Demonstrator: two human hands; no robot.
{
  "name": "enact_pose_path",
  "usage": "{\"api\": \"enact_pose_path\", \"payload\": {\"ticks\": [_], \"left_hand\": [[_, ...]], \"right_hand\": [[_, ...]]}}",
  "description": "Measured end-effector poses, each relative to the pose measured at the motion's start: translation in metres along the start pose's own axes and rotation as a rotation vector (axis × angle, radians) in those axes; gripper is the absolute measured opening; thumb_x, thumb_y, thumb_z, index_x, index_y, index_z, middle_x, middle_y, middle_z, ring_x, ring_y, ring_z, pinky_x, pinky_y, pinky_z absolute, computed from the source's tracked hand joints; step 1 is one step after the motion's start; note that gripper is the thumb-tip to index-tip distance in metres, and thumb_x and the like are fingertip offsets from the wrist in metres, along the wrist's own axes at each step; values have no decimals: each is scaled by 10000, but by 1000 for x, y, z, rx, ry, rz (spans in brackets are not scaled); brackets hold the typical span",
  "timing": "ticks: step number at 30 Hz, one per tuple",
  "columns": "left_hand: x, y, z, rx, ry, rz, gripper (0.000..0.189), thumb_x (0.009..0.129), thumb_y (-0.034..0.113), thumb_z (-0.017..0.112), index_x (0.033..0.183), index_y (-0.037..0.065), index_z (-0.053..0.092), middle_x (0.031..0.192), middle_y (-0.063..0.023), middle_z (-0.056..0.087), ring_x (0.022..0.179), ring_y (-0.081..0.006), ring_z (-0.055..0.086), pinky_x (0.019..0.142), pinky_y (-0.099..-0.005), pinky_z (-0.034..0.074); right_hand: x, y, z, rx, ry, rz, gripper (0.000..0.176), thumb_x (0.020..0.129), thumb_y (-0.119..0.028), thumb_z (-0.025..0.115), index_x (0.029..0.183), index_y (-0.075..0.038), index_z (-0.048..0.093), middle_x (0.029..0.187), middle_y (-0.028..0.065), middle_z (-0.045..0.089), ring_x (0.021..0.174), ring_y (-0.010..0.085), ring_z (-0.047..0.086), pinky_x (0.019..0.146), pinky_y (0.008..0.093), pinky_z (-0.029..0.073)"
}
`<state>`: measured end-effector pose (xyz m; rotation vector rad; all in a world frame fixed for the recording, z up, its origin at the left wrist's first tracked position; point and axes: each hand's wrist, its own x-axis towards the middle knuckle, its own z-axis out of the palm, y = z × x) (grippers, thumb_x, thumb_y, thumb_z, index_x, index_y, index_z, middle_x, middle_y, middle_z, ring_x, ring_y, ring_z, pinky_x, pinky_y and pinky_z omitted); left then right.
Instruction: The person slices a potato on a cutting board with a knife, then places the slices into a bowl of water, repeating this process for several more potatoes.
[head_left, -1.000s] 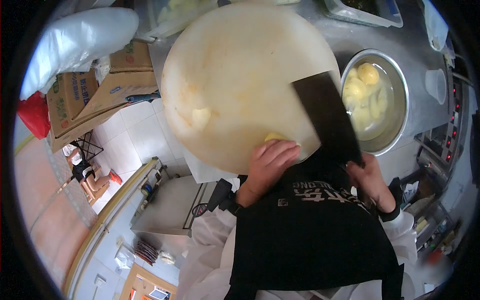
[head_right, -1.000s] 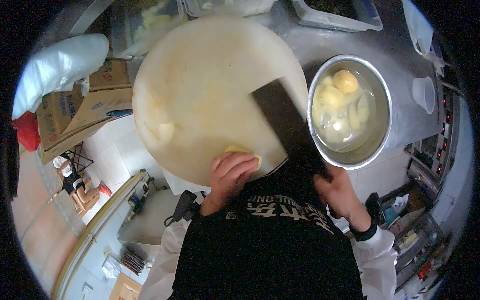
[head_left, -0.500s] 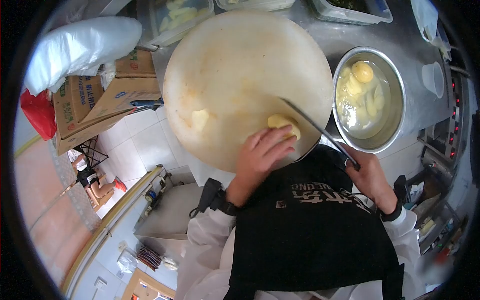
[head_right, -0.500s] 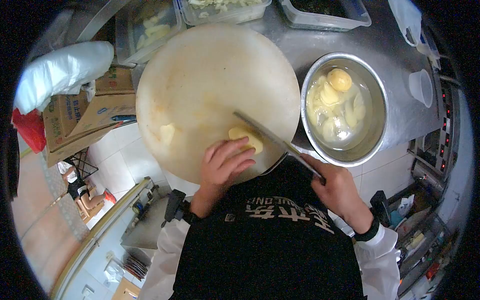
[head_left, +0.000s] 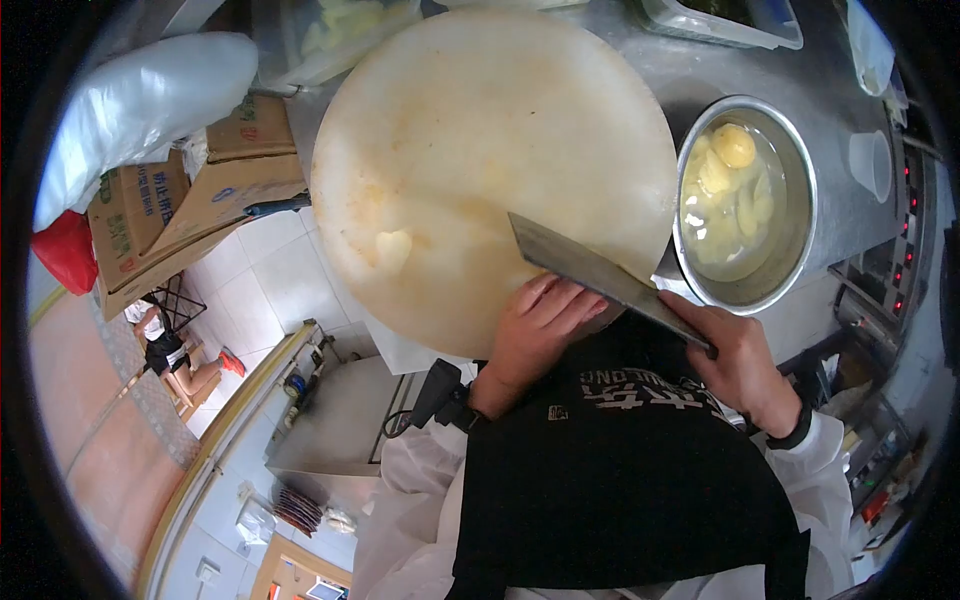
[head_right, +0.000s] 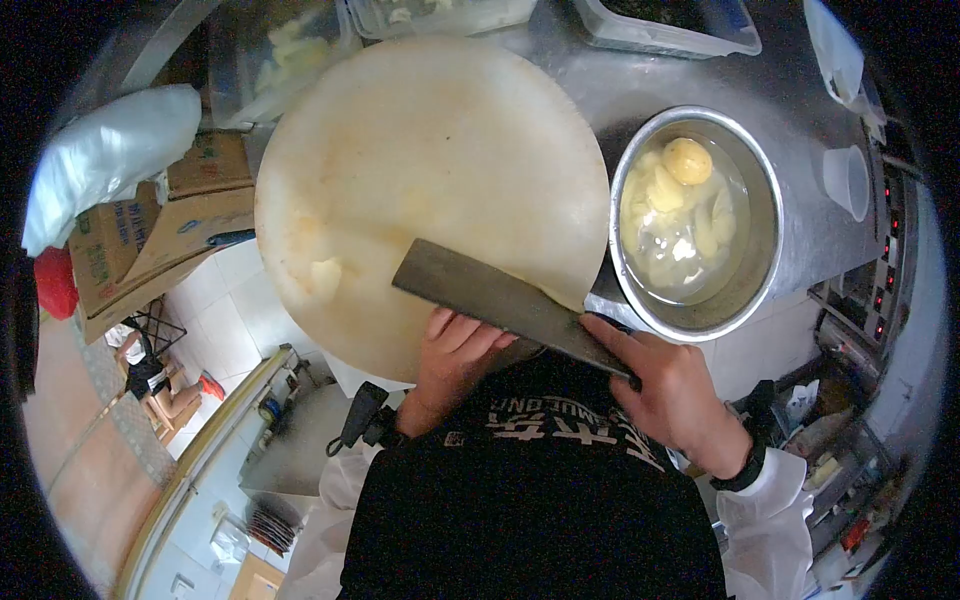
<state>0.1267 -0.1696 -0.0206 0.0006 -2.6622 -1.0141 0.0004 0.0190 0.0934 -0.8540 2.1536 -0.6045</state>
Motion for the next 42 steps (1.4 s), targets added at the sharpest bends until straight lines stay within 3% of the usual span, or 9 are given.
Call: {"api": "enact_pose_path", "payload": {"ticks": [3, 6, 14, 18, 26, 30, 35, 40, 42], "left_hand": [[-12, -7, 2, -66, -45, -7, 273, 710, 121, 664, 982, 131, 639, 979, -6, 606, 945, -198, 553, 825, -310, 458], [-19, -11, 14, -127, 116, 24, 330, 711, 94, 645, 1037, 125, 611, 1003, -10, 606, 949, -198, 553, 824, -309, 453], [-14, -9, 15, -179, 101, -1, 334, 704, 63, 630, 1034, 108, 607, 1071, -42, 595, 966, -230, 551, 820, -336, 449], [-37, -15, 23, -224, 54, 6, 316, 696, 70, 632, 1011, 94, 620, 1075, -47, 600, 956, -222, 560, 803, -329, 455], [-16, -10, 16, -257, 130, 3, 282, 705, 46, 609, 985, 70, 618, 1034, -63, 612, 927, -247, 576, 795, -338, 459], [-44, -16, 33, -412, 89, -71, 306, 711, 57, 612, 1016, 77, 610, 1068, -65, 607, 920, -239, 576, 791, -333, 465], [-4, -7, 11, -217, 133, 7, 324, 695, 55, 625, 1018, 77, 598, 1025, -64, 609, 904, -242, 576, 774, -347, 471], [-34, -12, 29, -246, 182, 30, 354, 703, 56, 616, 1055, 89, 595, 1069, -55, 605, 905, -228, 576, 775, -330, 468], [-56, -12, 44, -592, 8, -331, 364, 698, 60, 618, 1060, 92, 600, 1084, -54, 602, 914, -228, 576, 775, -327, 466]], "right_hand": [[2, -12, -11, -46, -170, 101, 643, 646, -6, 607, 1271, -79, 475, 830, 171, 608, 739, 328, 589, 681, 391, 468], [10, -13, -8, -74, -182, 97, 647, 647, -9, 614, 1274, -81, 470, 831, 169, 609, 740, 333, 592, 679, 397, 471], [16, 0, 0, -6, -80, 1, 623, 660, -15, 610, 1263, -109, 486, 823, 171, 605, 712, 353, 592, 648, 407, 483], [15, -24, -13, -64, -232, 128, 615, 661, -15, 606, 1259, -103, 490, 822, 174, 606, 724, 358, 592, 652, 414, 482], [21, -6, 0, 14, -68, -39, 624, 651, -9, 618, 1257, -89, 489, 836, 170, 613, 724, 342, 601, 634, 413, 476], [19, -32, -14, -44, -275, 151, 610, 663, -7, 610, 1255, -84, 488, 910, 190, 620, 779, 352, 608, 690, 410, 483], [31, -5, 10, 1, -112, 37, 643, 661, -17, 628, 1280, -96, 469, 742, 156, 576, 671, 341, 577, 634, 416, 470], [19, -29, -14, -8, -184, 65, 622, 674, -14, 617, 1273, -87, 468, 816, 177, 597, 725, 355, 589, 660, 415, 478], [20, -35, -14, -32, -299, 158, 615, 679, -13, 610, 1273, -84, 466, 883, 197, 614, 776, 367, 600, 689, 414, 487]]}}
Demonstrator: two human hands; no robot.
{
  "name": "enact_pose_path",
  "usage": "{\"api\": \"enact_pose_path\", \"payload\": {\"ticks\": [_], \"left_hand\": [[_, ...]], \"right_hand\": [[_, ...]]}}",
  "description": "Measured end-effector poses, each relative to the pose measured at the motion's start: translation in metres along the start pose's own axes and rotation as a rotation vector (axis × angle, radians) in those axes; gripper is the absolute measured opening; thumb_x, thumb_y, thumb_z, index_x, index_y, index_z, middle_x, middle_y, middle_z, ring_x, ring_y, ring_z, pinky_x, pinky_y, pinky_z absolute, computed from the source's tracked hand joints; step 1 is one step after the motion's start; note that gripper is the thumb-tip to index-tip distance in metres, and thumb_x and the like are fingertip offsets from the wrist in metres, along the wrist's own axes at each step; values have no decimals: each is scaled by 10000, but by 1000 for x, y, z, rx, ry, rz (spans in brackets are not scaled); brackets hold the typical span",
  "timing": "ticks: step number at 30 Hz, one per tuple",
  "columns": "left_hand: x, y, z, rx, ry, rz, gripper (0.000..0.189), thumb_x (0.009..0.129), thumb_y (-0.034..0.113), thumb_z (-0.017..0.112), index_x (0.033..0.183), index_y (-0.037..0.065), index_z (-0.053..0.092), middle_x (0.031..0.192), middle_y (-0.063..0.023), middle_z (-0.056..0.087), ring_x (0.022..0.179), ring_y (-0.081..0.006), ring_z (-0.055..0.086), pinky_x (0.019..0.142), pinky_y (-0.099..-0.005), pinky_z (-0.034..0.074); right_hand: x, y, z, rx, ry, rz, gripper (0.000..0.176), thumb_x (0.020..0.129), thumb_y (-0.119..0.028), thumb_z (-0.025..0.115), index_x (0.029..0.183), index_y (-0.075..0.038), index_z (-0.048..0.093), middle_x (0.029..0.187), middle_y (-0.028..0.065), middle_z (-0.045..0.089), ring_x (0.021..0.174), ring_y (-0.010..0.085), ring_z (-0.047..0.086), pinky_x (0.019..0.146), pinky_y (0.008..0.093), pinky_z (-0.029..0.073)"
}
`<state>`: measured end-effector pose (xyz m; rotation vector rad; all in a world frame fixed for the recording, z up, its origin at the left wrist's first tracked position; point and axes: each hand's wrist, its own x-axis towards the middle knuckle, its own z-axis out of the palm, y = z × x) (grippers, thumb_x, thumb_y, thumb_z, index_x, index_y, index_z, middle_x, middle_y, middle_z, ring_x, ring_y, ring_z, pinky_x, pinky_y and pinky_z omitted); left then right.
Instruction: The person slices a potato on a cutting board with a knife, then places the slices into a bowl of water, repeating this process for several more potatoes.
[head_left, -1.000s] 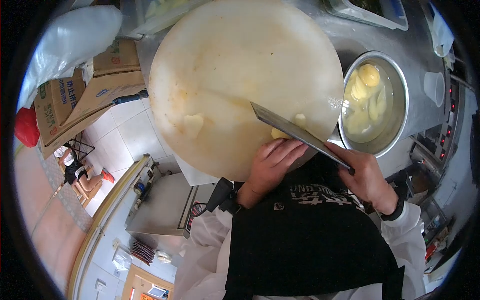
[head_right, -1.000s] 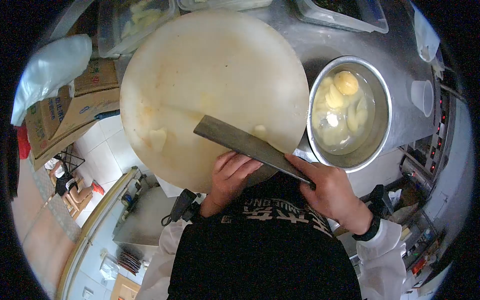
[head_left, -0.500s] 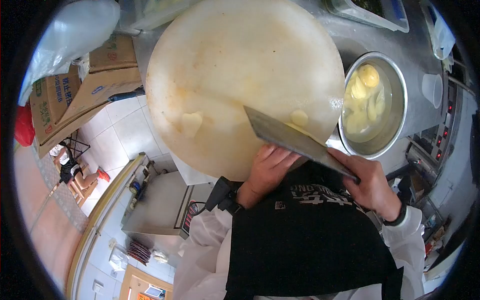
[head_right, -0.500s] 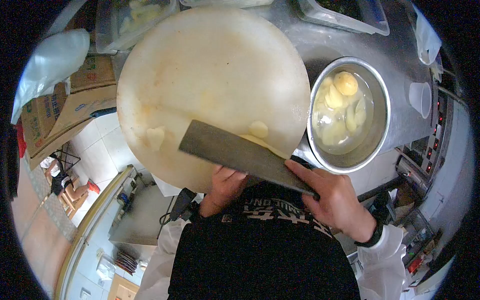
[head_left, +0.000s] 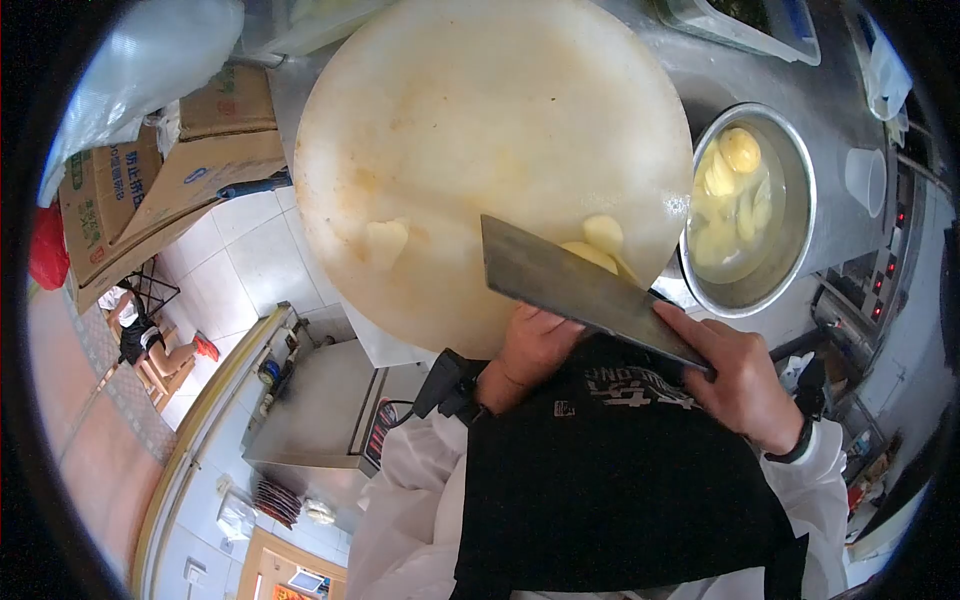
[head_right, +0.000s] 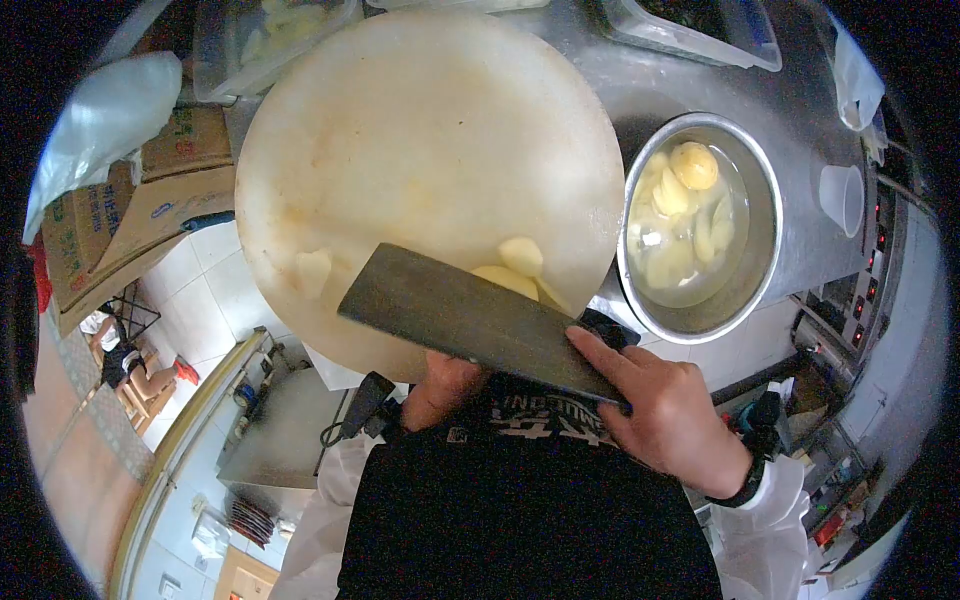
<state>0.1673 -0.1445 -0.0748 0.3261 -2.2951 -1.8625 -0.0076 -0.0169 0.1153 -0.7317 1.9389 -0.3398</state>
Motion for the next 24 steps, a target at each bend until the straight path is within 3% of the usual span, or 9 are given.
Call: {"api": "enact_pose_path", "payload": {"ticks": [1, 3, 5, 10, 12, 15, 18, 22, 24], "left_hand": [[13, 10, -5, 0, 0, 0, 364, 698, 60, 618, 1060, 92, 600, 1084, -54, 602, 914, -228, 576, 775, -327, 466], [39, 32, -18, 346, 80, 385, 342, 691, 65, 630, 1031, 91, 613, 1059, -57, 609, 911, -233, 578, 775, -335, 467], [43, 34, -19, 341, 85, 383, 332, 692, 66, 632, 1022, 91, 618, 1054, -58, 611, 913, -236, 578, 777, -335, 467], [22, 16, -10, 319, 136, 405, 323, 693, 67, 634, 1015, 92, 623, 1048, -53, 613, 909, -236, 579, 780, -332, 467], [8, 4, -1, 138, 52, 165, 335, 685, 68, 640, 1019, 88, 621, 1050, -53, 613, 911, -235, 580, 777, -327, 466], [30, 21, -12, 340, 165, 426, 324, 684, 65, 648, 1007, 88, 624, 1037, -54, 618, 908, -232, 583, 777, -326, 467], [43, 36, -19, 292, 105, 388, 316, 682, 61, 651, 996, 85, 625, 1023, -55, 620, 900, -225, 585, 768, -327, 468], [29, 23, -12, 306, 174, 433, 293, 682, 56, 649, 974, 76, 629, 1024, -52, 621, 888, -222, 589, 759, -325, 473], [15, 11, -7, 292, 100, 291, 282, 675, 58, 652, 957, 67, 635, 1048, -47, 619, 888, -225, 591, 752, -318, 475]], "right_hand": [[5, 4, 7, 9, 65, -30, 628, 672, -13, 611, 1278, -86, 462, 881, 194, 614, 772, 366, 600, 685, 412, 487], [15, 15, 20, 18, 132, -63, 642, 666, -14, 612, 1284, -89, 458, 879, 191, 614, 769, 365, 600, 682, 410, 488], [23, 25, 27, 24, 224, -163, 670, 655, -14, 621, 1297, -94, 447, 761, 160, 582, 688, 344, 584, 635, 407, 477], [1, 6, 3, 52, 128, -122, 652, 658, -11, 620, 1286, -82, 456, 815, 179, 598, 714, 351, 593, 647, 407, 480], [0, -2, 1, 34, 33, -46, 640, 660, -10, 618, 1277, -77, 465, 866, 195, 612, 743, 358, 601, 664, 408, 484], [13, 9, 19, -2, 95, -23, 657, 647, -10, 621, 1281, -80, 465, 869, 197, 611, 730, 357, 601, 664, 403, 485], [24, 24, 29, 60, 243, -178, 675, 643, -4, 624, 1291, -89, 457, 782, 169, 585, 666, 344, 585, 635, 399, 482], [3, 7, 8, 93, 154, -139, 659, 654, 6, 614, 1288, -84, 456, 776, 176, 585, 676, 349, 586, 633, 403, 482], [0, -1, 5, 104, 90, -99, 647, 658, 6, 611, 1282, -80, 462, 785, 183, 592, 687, 351, 589, 637, 407, 483]]}}
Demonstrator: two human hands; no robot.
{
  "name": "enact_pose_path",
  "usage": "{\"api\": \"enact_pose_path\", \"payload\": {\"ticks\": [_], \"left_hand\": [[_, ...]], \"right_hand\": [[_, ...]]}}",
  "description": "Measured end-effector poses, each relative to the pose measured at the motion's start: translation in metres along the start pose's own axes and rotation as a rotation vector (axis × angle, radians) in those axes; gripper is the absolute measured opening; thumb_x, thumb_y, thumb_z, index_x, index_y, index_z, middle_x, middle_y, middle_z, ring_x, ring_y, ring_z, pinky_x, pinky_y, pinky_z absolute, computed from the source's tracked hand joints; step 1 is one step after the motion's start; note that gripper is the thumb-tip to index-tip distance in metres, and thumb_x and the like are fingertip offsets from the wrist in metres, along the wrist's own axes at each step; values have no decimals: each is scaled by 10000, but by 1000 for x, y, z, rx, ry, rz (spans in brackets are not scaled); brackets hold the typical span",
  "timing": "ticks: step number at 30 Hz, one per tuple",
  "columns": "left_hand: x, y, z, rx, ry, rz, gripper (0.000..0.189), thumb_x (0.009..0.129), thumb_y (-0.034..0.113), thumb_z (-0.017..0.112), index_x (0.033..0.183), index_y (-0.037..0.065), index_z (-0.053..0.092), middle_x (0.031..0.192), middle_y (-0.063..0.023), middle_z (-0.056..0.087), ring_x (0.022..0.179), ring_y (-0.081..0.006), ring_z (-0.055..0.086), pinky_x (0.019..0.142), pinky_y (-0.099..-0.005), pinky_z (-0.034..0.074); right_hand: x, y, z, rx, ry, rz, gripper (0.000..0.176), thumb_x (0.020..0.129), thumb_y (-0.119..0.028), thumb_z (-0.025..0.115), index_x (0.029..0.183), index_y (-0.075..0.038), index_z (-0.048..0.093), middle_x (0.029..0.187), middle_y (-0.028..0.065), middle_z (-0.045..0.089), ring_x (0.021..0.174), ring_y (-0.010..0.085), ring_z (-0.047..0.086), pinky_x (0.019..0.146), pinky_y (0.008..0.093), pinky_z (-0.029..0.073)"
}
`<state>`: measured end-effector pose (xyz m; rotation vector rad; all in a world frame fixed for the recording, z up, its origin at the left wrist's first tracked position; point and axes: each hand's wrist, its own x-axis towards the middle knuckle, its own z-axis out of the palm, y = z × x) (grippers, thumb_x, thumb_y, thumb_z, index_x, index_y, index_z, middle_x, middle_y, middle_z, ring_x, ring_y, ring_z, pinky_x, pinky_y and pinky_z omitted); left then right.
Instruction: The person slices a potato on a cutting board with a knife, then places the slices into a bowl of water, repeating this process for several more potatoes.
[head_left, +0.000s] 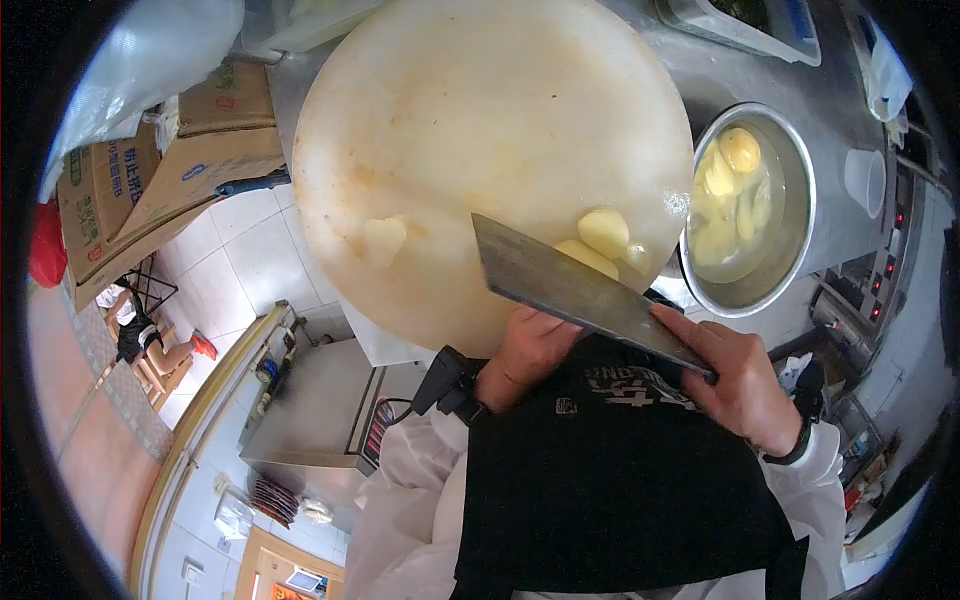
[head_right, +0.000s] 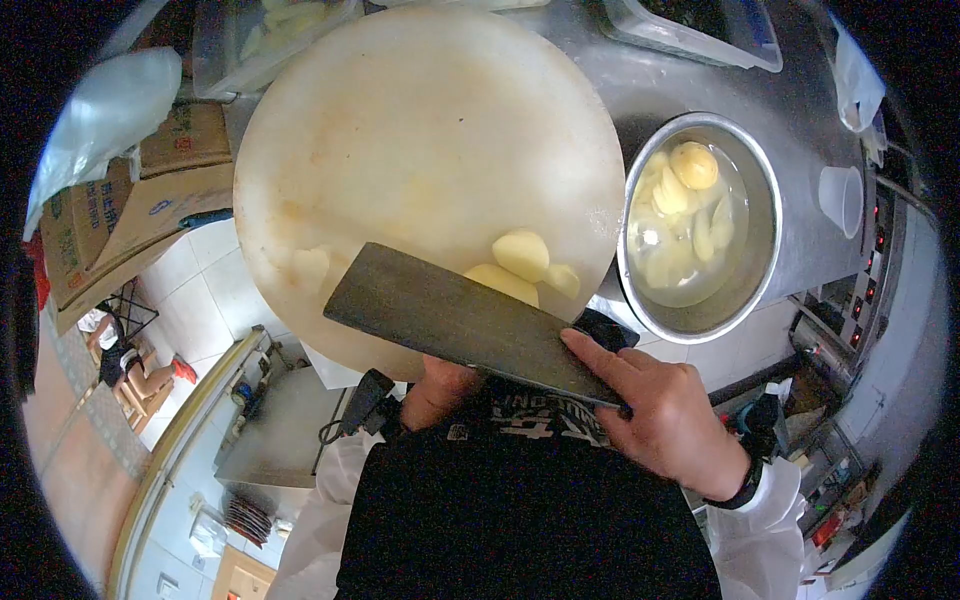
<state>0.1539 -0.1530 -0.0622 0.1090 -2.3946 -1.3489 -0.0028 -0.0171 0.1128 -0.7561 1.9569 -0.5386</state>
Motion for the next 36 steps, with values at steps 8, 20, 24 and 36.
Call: {"api": "enact_pose_path", "payload": {"ticks": [8, 20, 24, 36], "left_hand": [[31, 11, -17, 28, 44, 123, 252, 663, 44, 648, 914, 64, 650, 966, -55, 629, 880, -219, 593, 765, -329, 486], [33, 13, -18, 23, 43, 120, 238, 657, 32, 650, 895, 40, 651, 998, -74, 620, 897, -231, 598, 760, -336, 493], [-3, 4, -5, -216, -77, -149, 258, 683, 32, 639, 941, 44, 648, 1034, -78, 614, 925, -242, 594, 766, -339, 490], [32, 10, -19, -13, -45, 70, 362, 711, 86, 648, 1070, 121, 612, 1083, -54, 602, 945, -241, 577, 813, -340, 454]], "right_hand": [[18, 25, 22, -51, 117, -83, 663, 658, -1, 613, 1294, -84, 446, 757, 156, 573, 645, 338, 577, 605, 403, 477], [22, 26, 27, -38, 128, -91, 637, 668, -3, 600, 1284, -79, 456, 745, 156, 572, 665, 328, 580, 608, 404, 468], [3, 1, 2, 10, 54, -56, 618, 671, -4, 600, 1270, -75, 467, 758, 168, 580, 671, 331, 584, 611, 407, 469], [14, 35, 30, 72, 198, -12, 442, 747, -36, 574, 1186, -36, 523, 639, 139, 568, 576, 288, 581, 541, 357, 475]]}}
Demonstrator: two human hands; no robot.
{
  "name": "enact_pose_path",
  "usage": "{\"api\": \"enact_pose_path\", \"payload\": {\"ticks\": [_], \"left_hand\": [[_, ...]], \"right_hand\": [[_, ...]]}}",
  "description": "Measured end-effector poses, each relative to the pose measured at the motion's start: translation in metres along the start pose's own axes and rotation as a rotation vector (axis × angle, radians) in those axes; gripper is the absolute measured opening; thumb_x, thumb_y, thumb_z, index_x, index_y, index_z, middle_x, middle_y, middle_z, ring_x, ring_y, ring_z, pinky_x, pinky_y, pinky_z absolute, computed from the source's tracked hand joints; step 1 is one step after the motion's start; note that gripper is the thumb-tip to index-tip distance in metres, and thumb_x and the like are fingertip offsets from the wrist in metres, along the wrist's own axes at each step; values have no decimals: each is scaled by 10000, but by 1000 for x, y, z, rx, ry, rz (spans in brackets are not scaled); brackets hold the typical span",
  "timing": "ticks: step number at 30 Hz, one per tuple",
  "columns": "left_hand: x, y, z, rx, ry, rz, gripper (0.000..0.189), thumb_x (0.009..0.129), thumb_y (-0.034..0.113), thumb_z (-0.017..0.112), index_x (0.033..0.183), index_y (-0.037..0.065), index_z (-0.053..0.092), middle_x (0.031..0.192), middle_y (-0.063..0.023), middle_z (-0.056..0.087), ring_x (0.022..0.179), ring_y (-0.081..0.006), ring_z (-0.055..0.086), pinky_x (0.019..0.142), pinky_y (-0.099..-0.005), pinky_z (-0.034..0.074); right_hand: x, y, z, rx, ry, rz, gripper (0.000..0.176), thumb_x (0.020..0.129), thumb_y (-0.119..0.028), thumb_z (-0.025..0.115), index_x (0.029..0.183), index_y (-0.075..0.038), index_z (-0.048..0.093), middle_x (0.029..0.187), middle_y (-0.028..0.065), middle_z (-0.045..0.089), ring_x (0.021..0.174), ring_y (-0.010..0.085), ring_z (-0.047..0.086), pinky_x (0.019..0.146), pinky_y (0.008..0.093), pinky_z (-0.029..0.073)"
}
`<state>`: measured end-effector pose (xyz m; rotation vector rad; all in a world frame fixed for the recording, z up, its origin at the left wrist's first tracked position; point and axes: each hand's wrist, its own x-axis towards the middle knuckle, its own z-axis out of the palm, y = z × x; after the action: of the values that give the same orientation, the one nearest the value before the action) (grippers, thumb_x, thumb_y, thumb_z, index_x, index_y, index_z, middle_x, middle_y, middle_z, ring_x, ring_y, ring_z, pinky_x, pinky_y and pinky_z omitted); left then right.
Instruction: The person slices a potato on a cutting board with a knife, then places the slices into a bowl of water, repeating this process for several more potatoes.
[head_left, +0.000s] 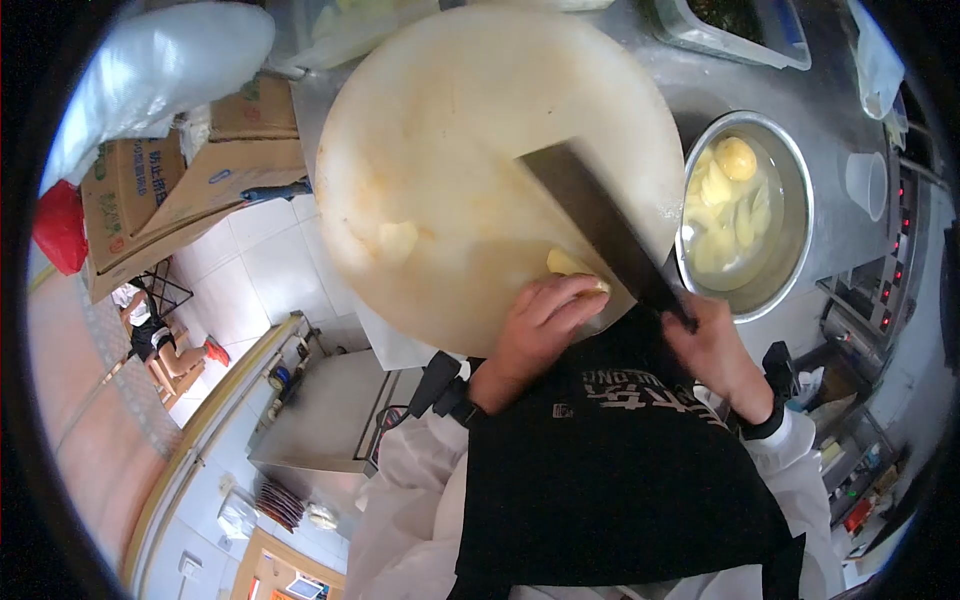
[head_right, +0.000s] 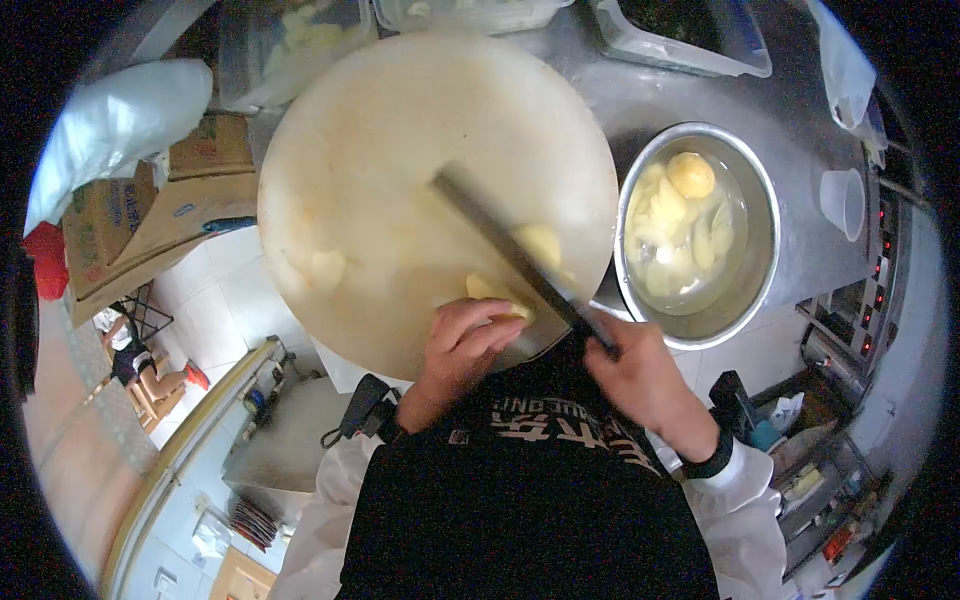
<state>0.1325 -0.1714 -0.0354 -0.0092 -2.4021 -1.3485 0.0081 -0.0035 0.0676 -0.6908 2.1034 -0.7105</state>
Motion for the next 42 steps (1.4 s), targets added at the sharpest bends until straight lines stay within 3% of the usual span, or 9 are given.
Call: {"api": "enact_pose_path", "payload": {"ticks": [2, 10, 12, 14, 18, 22, 34, 37, 42], "left_hand": [[21, 14, -15, 119, -54, -7, 362, 715, 97, 651, 1073, 128, 606, 1073, -50, 597, 932, -232, 578, 805, -344, 455], [43, 21, -19, 181, -131, -111, 406, 696, 134, 720, 1076, 106, 579, 1015, -81, 560, 950, -246, 540, 800, -358, 451], [46, 35, -20, -296, 14, -622, 421, 702, 143, 715, 1081, 68, 547, 997, -108, 530, 983, -279, 514, 827, -376, 438], [30, 24, -17, -109, 30, -574, 407, 716, 130, 702, 1080, 54, 537, 998, -112, 523, 977, -280, 516, 830, -372, 437], [17, 27, -32, 309, 110, -378, 359, 750, 69, 645, 1082, 28, 515, 1038, -130, 512, 987, -291, 510, 863, -364, 422], [15, 31, -54, 170, 71, -324, 345, 733, 0, 595, 1070, 30, 531, 1087, -142, 500, 1033, -318, 466, 891, -392, 392], [10, 17, -33, -120, -240, -408, 416, 698, 13, 672, 1097, 70, 571, 1138, -90, 512, 1023, -260, 524, 884, -354, 445], [1, 23, -21, 59, -7, -270, 404, 663, 46, 742, 1040, 92, 601, 1096, -95, 535, 982, -263, 543, 815, -346, 466], [-33, 15, -2, 146, -50, 39, 356, 659, 50, 704, 1001, 75, 610, 962, -87, 586, 940, -286, 572, 814, -377, 474]], "right_hand": [[-14, 15, -11, 517, 123, 566, 97, 824, -65, 500, 818, 6, 566, 549, 58, 516, 451, 124, 505, 429, 272, 408], [-67, 78, -38, 328, 424, 432, 127, 879, -84, 484, 912, 18, 551, 542, -12, 465, 413, 59, 412, 388, 216, 334], [-70, 73, -36, 274, 378, 465, 247, 838, -32, 499, 1073, 0, 566, 561, 34, 512, 445, 94, 455, 428, 242, 383], [-66, 71, -29, -230, 427, -59, 457, 761, 18, 529, 1205, -90, 547, 607, 106, 554, 512, 181, 540, 503, 288, 450], [-61, 47, -26, -454, 340, -93, 636, 619, 7, 634, 1219, -190, 557, 697, 107, 560, 597, 284, 582, 563, 365, 488], [-60, 43, -33, -674, 279, -174, 713, 573, -23, 684, 1242, -217, 537, 665, 78, 515, 550, 265, 557, 532, 378, 478], [-74, 45, -14, -61, 203, 48, 537, 675, 46, 564, 1181, -135, 574, 863, 179, 631, 741, 328, 627, 685, 358, 503], [-66, 24, -10, -56, 99, 107, 532, 679, 29, 578, 1187, -130, 570, 865, 185, 630, 728, 330, 619, 682, 370, 497], [-65, 19, -10, -194, 18, -36, 685, 624, -2, 643, 1276, -145, 489, 745, 131, 566, 608, 302, 570, 583, 388, 482]]}}
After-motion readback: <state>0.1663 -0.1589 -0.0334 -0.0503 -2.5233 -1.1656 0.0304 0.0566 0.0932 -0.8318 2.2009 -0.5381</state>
